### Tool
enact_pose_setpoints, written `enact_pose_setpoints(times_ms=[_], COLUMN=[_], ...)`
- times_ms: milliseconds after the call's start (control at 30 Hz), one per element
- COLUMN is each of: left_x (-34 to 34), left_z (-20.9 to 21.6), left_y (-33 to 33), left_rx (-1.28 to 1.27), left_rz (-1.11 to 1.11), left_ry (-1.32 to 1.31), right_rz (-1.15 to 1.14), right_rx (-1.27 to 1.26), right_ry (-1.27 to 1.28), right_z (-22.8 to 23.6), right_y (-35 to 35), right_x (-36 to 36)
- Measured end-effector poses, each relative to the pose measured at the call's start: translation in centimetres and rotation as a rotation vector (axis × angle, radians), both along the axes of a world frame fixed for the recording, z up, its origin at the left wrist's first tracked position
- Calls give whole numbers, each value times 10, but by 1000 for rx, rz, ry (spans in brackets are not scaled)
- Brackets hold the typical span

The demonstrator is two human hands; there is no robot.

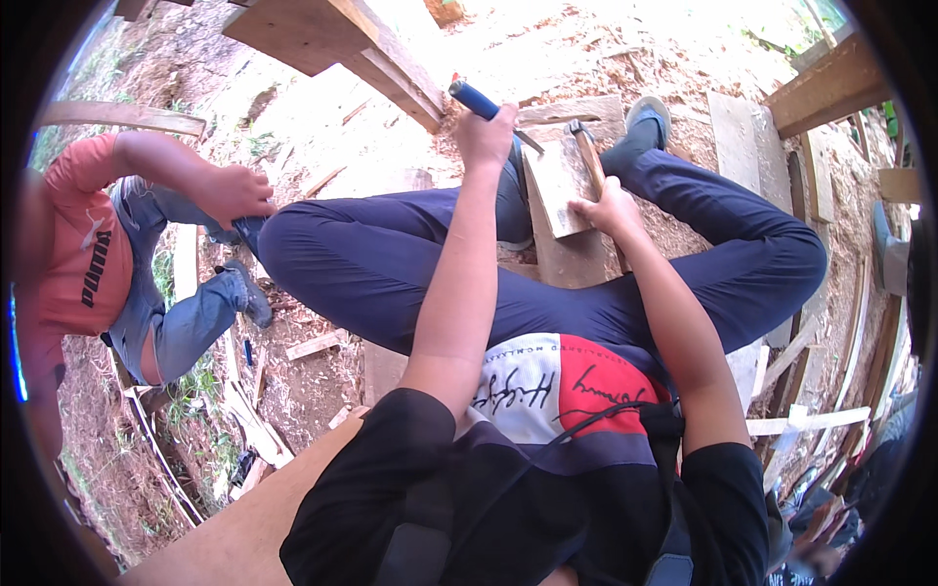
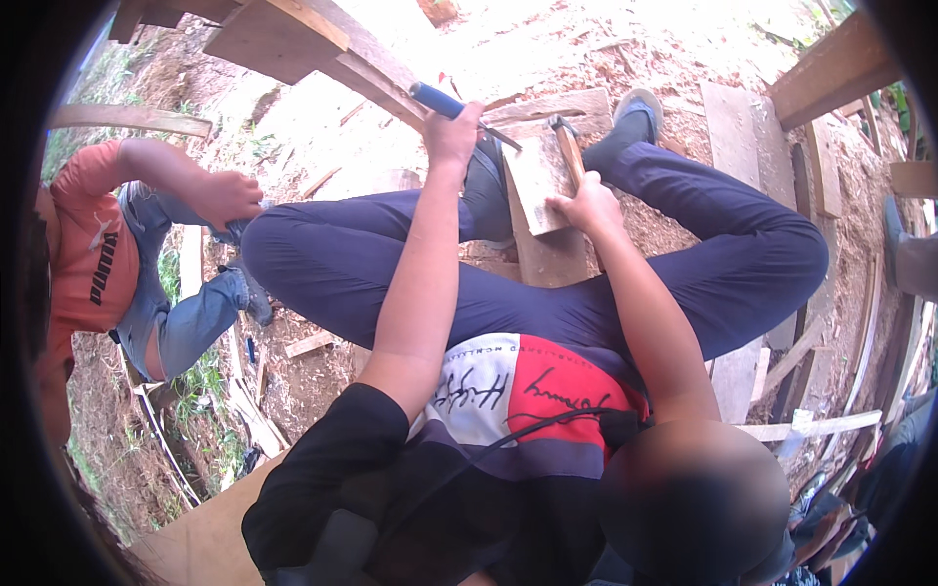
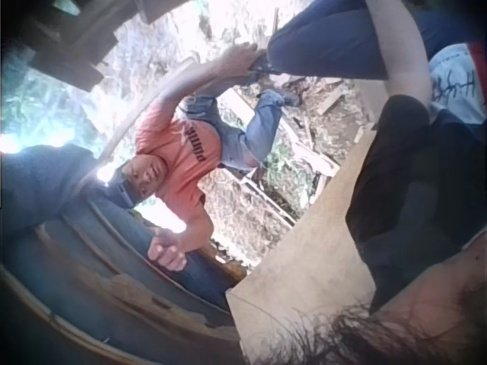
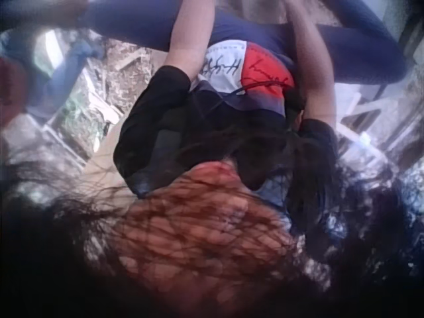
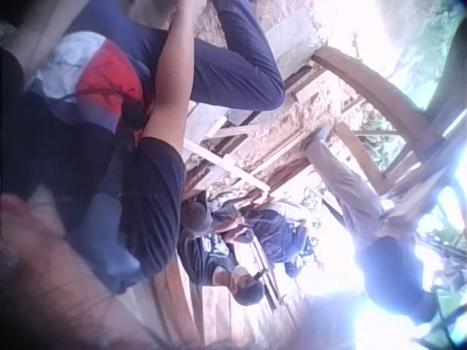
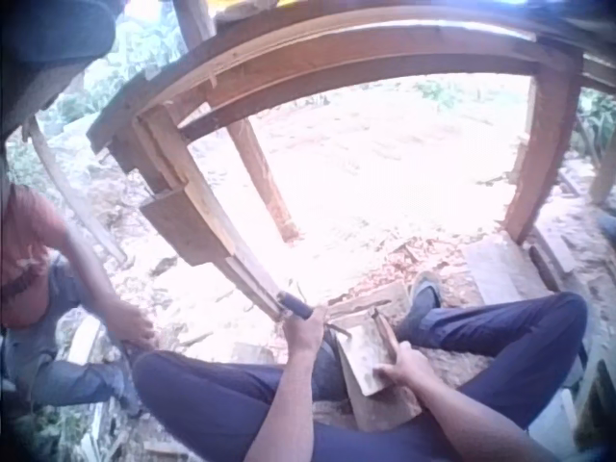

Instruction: The person selects a small block of wood and uses a chisel and hammer to carve and shape it. They repeatedly strike the chisel to remove wood shavings, occasionally repositioning the block and adjusting their grip on the tools.

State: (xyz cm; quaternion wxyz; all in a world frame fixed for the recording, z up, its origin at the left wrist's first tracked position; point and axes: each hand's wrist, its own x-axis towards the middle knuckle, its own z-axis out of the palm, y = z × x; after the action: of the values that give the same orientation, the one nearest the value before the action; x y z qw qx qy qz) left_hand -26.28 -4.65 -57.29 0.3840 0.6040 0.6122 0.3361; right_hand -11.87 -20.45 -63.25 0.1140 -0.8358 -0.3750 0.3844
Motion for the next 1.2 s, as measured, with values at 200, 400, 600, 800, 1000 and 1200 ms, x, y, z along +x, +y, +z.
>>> enact_pose_setpoints(times_ms=[200, 400, 600, 800, 1000, 1200], left_x=[-3, -19, -24, -12, -3, 5], left_z=[1, -1, -1, 53, 42, 15], left_y=[0, 16, 13, 2, -8, -3], left_rx=[-7, -349, -348, -57, -41, -21], left_rz=[-8, 173, 175, -7, -124, -135], left_ry=[-76, -582, -554, -465, -239, -71], right_rz=[5, -3, -11, -9, 3, -3], right_rx=[10, -8, -38, -22, -26, -42], right_ry=[-3, -11, -11, -6, -20, -9], right_z=[1, 2, 8, 4, 8, 5], right_y=[0, 1, 0, 0, 1, 2], right_x=[0, -2, 0, -1, -1, 6])
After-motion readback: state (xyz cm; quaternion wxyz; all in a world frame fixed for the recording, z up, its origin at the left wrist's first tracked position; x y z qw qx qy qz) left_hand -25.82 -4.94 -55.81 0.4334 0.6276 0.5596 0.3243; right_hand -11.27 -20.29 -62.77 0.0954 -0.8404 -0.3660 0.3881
